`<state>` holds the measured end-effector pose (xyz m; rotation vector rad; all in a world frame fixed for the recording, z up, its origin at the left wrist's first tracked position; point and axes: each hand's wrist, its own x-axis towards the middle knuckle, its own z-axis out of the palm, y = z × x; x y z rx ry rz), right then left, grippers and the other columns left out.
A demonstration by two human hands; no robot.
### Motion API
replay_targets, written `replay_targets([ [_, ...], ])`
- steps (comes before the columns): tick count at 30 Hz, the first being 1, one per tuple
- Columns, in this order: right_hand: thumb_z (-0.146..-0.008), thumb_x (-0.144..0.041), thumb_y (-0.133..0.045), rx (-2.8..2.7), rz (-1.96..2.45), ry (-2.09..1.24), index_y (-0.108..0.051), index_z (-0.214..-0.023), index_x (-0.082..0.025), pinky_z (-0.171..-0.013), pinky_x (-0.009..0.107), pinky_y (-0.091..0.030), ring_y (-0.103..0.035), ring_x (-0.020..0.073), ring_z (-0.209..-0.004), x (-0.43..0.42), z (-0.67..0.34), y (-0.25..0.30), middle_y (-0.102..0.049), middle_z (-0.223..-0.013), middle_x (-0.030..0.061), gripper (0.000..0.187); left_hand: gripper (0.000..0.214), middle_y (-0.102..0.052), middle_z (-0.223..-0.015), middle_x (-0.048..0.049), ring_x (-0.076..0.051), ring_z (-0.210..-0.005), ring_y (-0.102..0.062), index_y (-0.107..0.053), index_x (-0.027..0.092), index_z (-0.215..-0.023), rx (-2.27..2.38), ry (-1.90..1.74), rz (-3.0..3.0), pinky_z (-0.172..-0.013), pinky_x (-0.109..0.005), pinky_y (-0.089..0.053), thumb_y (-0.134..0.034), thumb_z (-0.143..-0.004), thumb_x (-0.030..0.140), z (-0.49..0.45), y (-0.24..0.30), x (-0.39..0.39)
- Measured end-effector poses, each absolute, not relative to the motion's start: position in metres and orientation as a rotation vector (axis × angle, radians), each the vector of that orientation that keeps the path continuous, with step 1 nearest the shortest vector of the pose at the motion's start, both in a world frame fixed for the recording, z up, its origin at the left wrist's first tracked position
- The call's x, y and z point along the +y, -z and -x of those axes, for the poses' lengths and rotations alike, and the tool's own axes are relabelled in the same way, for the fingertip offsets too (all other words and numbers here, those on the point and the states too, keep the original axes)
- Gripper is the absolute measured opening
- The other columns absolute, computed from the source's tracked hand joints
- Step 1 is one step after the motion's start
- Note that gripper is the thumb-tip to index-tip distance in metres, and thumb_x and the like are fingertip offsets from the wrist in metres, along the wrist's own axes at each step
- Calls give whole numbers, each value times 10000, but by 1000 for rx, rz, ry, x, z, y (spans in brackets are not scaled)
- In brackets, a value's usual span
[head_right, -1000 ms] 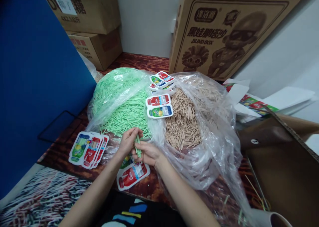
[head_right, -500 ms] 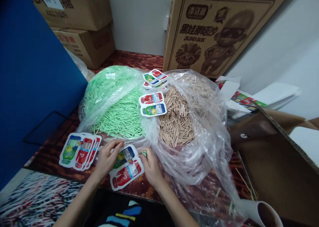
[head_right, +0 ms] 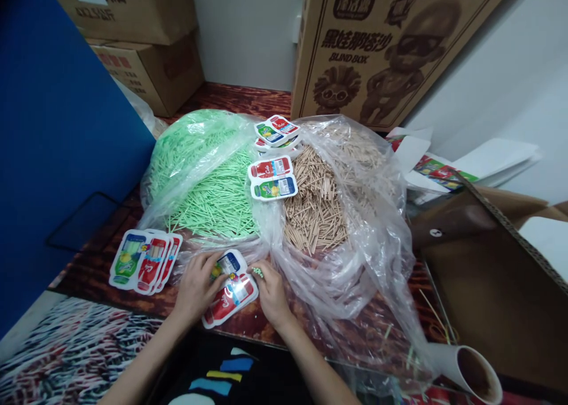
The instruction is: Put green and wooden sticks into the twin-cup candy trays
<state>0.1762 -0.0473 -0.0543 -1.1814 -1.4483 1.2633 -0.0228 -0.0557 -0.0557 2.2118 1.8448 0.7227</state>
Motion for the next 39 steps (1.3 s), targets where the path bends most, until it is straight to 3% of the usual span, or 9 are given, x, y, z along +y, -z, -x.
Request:
replay_targets([
  [4,-928,-335,-488,-1462,1200,-1278,-648,-856,-229,-801,309,-415,-579,214,-849,-47,-176,48,-641,-869,46,204,80,-573,-839,-64,-249,-818,-539,-566,181,-913,1903,-792,-2124,-727,-372,-447,-539,-871,243,24,58,-50],
  [9,-927,-334,-479,-1468,1191,-1297,-649,-916,-227,-804,308,-427,-587,212,-860,-40,-176,39,-644,-861,42,202,192,-535,-710,-19,-202,-711,-526,-521,202,-730,1749,-889,-2164,-653,-313,-416,-479,-915,226,31,59,-43],
  [14,-909,-260,-471,-1613,1153,-1287,-636,-995,-239,-741,291,-428,-578,189,-753,1,-160,22,-625,-776,16,187,236,-560,-744,-37,-198,-729,-540,-601,195,-779,1696,-887,-2222,-647,-301,-427,-422,-932,192,33,57,-42],
  [20,-782,-62,-435,-1829,1236,-1128,-668,-950,-259,-734,283,-436,-601,187,-741,70,-128,21,-660,-751,-1,348,183,-562,-811,-32,-187,-748,-573,-619,205,-932,1743,-945,-2052,-660,-294,-464,-442,-901,172,34,58,-39],
  [23,-787,-102,-450,-1730,1168,-1173,-692,-924,-260,-800,308,-466,-640,207,-865,85,-122,24,-698,-827,1,319,71,-580,-767,-7,-180,-718,-578,-563,206,-832,1797,-1017,-1914,-657,-293,-464,-502,-862,186,38,60,-36],
  [29,-819,-262,-531,-1594,1150,-1219,-713,-906,-234,-863,347,-476,-647,220,-914,87,-125,25,-720,-884,6,204,180,-560,-655,7,-157,-623,-557,-537,203,-688,1696,-1020,-1993,-591,-263,-429,-517,-866,216,45,57,-35],
  [33,-825,-270,-552,-1606,1165,-1192,-723,-896,-233,-843,344,-474,-640,218,-872,86,-125,23,-726,-857,7,189,212,-617,-676,-11,-160,-640,-596,-590,206,-723,1638,-1008,-2026,-614,-269,-466,-480,-902,235,45,51,-35],
  [39,-831,-236,-551,-1569,1076,-1196,-729,-894,-245,-906,362,-458,-648,216,-943,77,-124,12,-729,-955,24,190,206,-723,-911,-60,-207,-848,-674,-670,225,-973,1646,-1106,-2049,-764,-330,-524,-474,-911,211,43,53,-38],
])
